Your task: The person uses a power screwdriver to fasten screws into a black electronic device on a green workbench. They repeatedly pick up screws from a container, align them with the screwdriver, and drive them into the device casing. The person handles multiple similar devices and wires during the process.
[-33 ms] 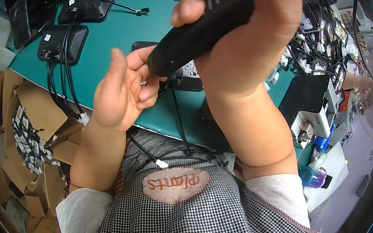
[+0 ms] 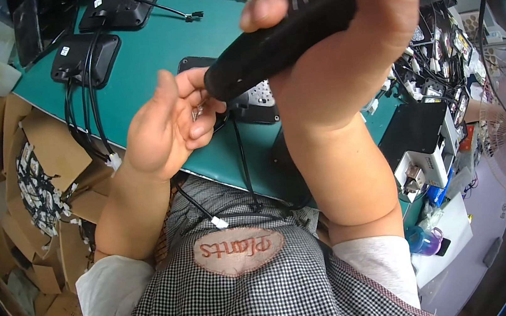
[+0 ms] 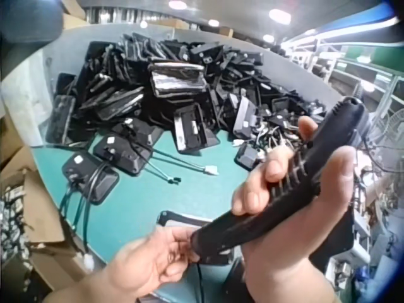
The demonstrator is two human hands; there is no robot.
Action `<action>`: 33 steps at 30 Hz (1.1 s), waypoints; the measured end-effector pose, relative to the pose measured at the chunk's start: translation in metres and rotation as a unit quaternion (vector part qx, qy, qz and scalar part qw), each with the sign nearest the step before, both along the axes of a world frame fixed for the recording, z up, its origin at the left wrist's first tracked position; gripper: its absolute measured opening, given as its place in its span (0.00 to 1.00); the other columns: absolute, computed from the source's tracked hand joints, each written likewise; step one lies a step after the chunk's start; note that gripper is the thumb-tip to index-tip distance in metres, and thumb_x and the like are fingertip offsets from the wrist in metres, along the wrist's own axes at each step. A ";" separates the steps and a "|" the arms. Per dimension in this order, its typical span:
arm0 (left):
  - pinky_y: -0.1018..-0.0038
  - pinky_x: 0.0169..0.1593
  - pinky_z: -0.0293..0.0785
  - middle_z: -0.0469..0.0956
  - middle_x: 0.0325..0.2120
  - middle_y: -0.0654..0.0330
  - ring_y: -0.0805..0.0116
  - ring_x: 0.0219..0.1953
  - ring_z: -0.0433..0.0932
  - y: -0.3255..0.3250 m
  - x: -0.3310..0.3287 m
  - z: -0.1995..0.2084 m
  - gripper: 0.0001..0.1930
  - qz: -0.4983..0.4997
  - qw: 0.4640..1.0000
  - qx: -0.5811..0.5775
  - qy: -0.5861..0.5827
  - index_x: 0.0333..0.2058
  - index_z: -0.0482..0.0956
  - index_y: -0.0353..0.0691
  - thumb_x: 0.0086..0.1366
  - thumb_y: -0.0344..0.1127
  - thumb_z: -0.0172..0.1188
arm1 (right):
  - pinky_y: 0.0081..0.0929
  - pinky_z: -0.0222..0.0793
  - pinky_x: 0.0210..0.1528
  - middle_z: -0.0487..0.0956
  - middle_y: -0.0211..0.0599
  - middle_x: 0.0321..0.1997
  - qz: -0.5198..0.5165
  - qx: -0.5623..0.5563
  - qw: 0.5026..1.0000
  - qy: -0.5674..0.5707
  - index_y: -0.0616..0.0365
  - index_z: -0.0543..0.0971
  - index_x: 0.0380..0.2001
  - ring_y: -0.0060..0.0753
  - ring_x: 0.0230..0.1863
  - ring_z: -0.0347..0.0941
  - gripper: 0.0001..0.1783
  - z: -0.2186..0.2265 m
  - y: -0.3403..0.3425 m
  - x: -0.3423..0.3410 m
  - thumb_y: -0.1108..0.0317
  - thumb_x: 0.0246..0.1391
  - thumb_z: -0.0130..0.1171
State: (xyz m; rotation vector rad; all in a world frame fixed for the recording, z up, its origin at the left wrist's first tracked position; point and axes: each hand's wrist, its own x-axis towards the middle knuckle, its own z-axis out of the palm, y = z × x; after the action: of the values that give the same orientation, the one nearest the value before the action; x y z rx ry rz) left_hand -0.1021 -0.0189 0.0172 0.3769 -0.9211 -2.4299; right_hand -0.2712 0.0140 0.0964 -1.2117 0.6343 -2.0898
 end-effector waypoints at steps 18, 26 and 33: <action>0.88 0.18 0.57 0.75 0.31 0.58 0.83 0.19 0.64 0.003 -0.003 -0.020 0.08 0.059 0.983 0.169 0.034 0.40 0.74 0.37 0.66 0.32 0.49 | 0.28 0.64 0.30 0.70 0.34 0.31 0.013 -0.015 0.999 -0.045 0.53 0.71 0.45 0.28 0.26 0.66 0.30 0.006 0.001 -0.021 0.41 0.49 0.53; 0.89 0.17 0.55 0.75 0.29 0.62 0.86 0.17 0.61 0.005 -0.006 -0.018 0.09 0.074 0.984 0.160 0.015 0.40 0.74 0.37 0.66 0.34 0.50 | 0.29 0.64 0.29 0.70 0.34 0.32 0.013 -0.021 0.999 -0.039 0.52 0.71 0.46 0.29 0.26 0.67 0.30 0.006 0.000 -0.024 0.40 0.49 0.53; 0.89 0.17 0.54 0.76 0.25 0.61 0.85 0.16 0.61 0.014 -0.012 -0.015 0.11 0.088 0.985 0.147 0.018 0.36 0.73 0.36 0.67 0.39 0.51 | 0.30 0.64 0.29 0.71 0.34 0.32 0.028 -0.036 0.998 -0.031 0.52 0.71 0.46 0.29 0.26 0.67 0.30 -0.001 -0.003 -0.019 0.40 0.50 0.52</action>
State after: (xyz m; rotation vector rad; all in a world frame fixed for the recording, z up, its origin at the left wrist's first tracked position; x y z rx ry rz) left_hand -0.1140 -0.0053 0.0022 0.4948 -0.4895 -2.4013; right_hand -0.2905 0.0113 0.0953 -1.1844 0.4945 -2.1103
